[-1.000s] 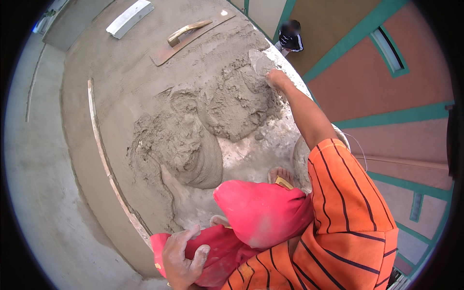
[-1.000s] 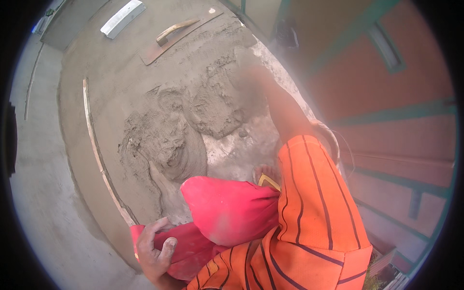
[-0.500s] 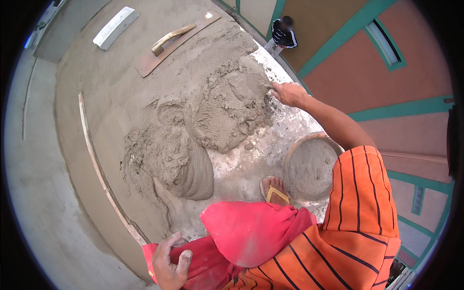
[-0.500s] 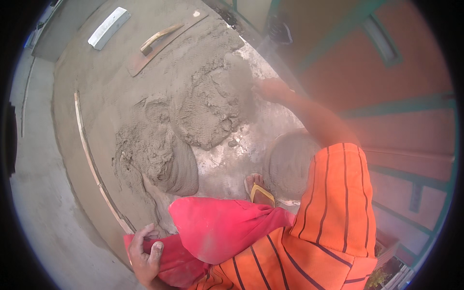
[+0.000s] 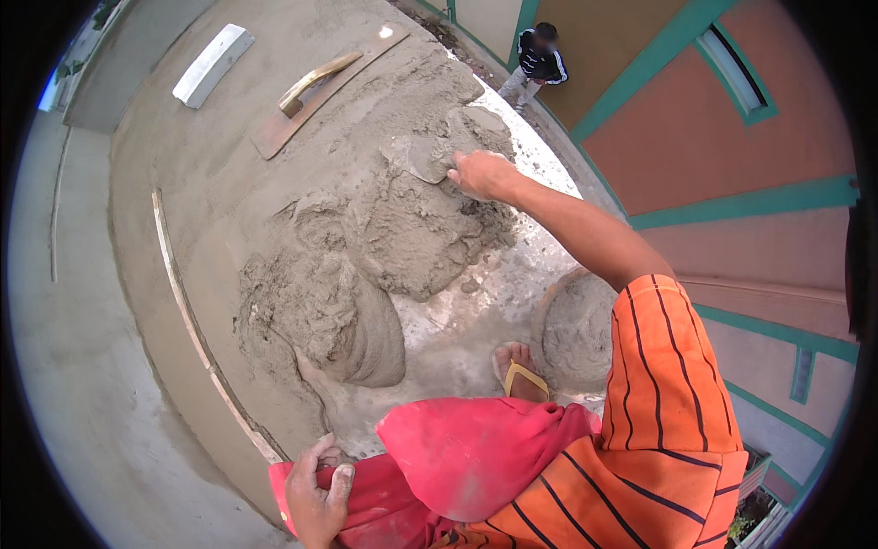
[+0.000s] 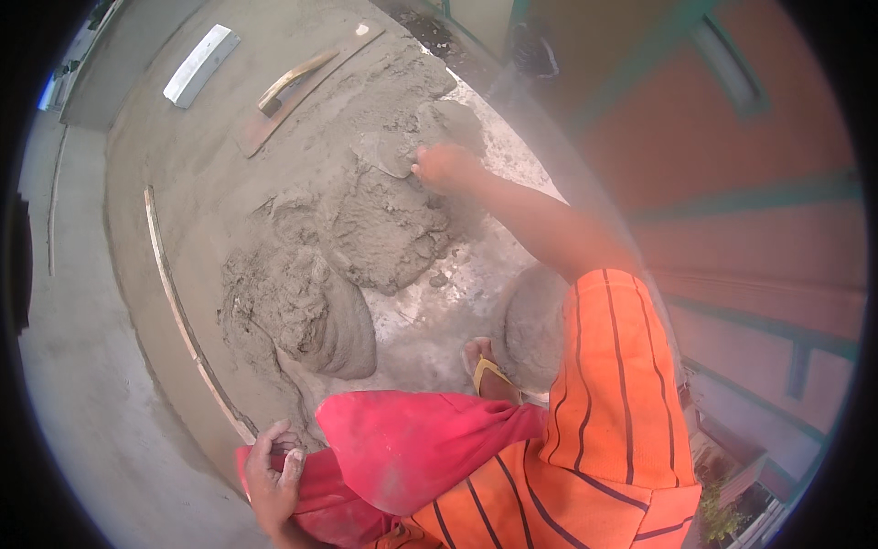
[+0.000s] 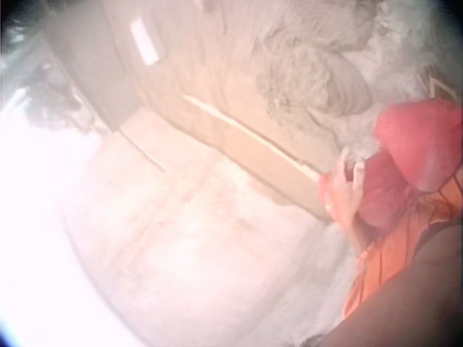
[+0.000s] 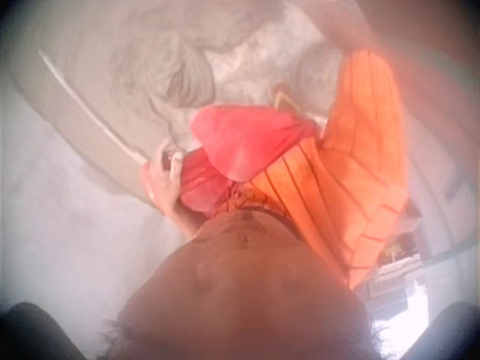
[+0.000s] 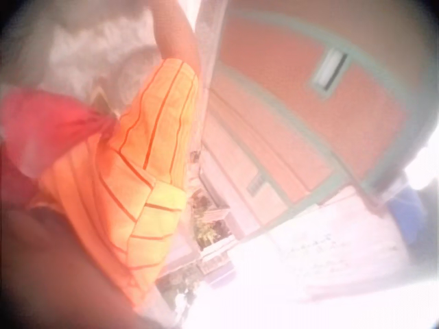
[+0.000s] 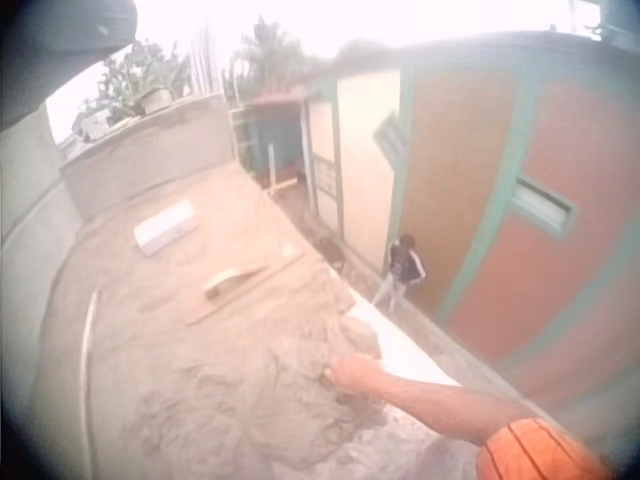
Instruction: The person pours wet concrete from a bucket onto a rooftop surface and spreads it with a trowel. They then use a long wooden straightedge to level and smooth the concrete across the area.
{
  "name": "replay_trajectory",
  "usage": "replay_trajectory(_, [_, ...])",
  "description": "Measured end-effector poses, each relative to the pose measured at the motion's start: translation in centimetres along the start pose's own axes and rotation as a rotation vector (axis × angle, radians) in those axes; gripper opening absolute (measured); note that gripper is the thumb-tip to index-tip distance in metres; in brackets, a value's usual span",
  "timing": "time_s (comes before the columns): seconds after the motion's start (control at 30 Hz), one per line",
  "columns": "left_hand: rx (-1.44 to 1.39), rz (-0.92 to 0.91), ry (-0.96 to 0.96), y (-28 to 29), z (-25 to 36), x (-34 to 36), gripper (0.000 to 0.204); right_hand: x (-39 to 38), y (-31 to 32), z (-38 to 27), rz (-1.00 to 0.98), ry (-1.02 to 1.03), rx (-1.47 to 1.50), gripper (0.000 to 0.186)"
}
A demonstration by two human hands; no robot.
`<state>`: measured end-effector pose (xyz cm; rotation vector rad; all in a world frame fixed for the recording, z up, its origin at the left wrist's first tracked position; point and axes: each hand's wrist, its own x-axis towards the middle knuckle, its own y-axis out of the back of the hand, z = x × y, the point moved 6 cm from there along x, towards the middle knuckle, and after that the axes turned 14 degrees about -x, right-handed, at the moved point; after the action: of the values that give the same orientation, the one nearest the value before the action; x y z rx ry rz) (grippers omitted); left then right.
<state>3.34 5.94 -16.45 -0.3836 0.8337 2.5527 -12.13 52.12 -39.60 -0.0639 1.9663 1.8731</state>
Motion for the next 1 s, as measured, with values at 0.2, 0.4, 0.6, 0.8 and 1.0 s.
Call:
replay_trajectory(0.2, [-0.014,-0.02,0.006,-0.1,0.4,0.0,0.04,1.3,-0.3,6.8,0.055,-0.161,0.138,0.043])
replay_trajectory(0.4, [0.076,0.016,-0.001,0.1,1.0,-1.6,0.042,-0.5,1.4,8.4,-0.254,-0.148,0.616,0.047])
replay_trajectory(0.6, [0.025,-0.03,0.006,-0.2,0.9,-1.3,0.042,0.9,-0.6,13.0,0.095,-0.182,0.085,0.045])
replay_trajectory(0.8, [0.115,-0.095,0.028,0.1,1.4,-1.0,0.05,4.0,-6.4,17.7,-0.113,-0.283,0.629,0.032])
replay_trajectory(1.0, [0.105,-0.125,-0.069,0.4,1.2,-1.3,0.047,-4.7,-4.1,4.3,-0.401,-0.053,0.912,0.032])
